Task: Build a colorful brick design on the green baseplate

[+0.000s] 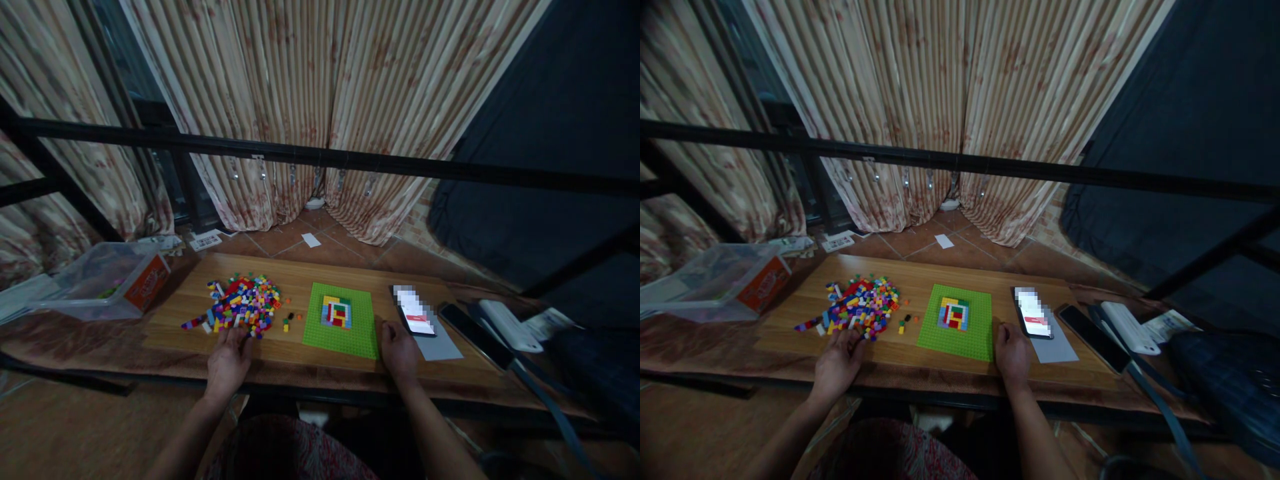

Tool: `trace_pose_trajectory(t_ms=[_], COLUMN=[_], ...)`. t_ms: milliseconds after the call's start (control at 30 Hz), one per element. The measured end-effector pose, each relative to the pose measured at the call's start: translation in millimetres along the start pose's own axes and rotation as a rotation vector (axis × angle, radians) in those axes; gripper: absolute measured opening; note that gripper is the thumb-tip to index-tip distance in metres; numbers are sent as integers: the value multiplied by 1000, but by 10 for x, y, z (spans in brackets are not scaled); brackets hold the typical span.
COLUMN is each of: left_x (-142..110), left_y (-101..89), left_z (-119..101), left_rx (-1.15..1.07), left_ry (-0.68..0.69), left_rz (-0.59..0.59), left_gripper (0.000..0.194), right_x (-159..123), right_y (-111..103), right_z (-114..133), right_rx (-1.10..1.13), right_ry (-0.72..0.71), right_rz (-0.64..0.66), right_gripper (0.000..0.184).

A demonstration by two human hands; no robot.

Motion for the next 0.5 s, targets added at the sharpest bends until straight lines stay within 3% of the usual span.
trace_pose_trajectory(t_ms=[500], left_x=[-8], left_y=[-3], left_z=[-19], left_rx=[-16], left_ry=[27], left_rz=[-11], left_gripper=[15], right_x=[-1], right_y=[27], right_z=[-25], right_rx=[10], right_ry=[-10], right_rz=[7], right_gripper=[31])
Point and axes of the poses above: each hand's wrist, its own x-axis towards the middle knuckle, its own y-axis out of the palm, z = x × y, the point moved 7 cm from there along x, towards the middle knuckle, and after that the axes turned 6 degrees about -x, right-handed, at the moved point
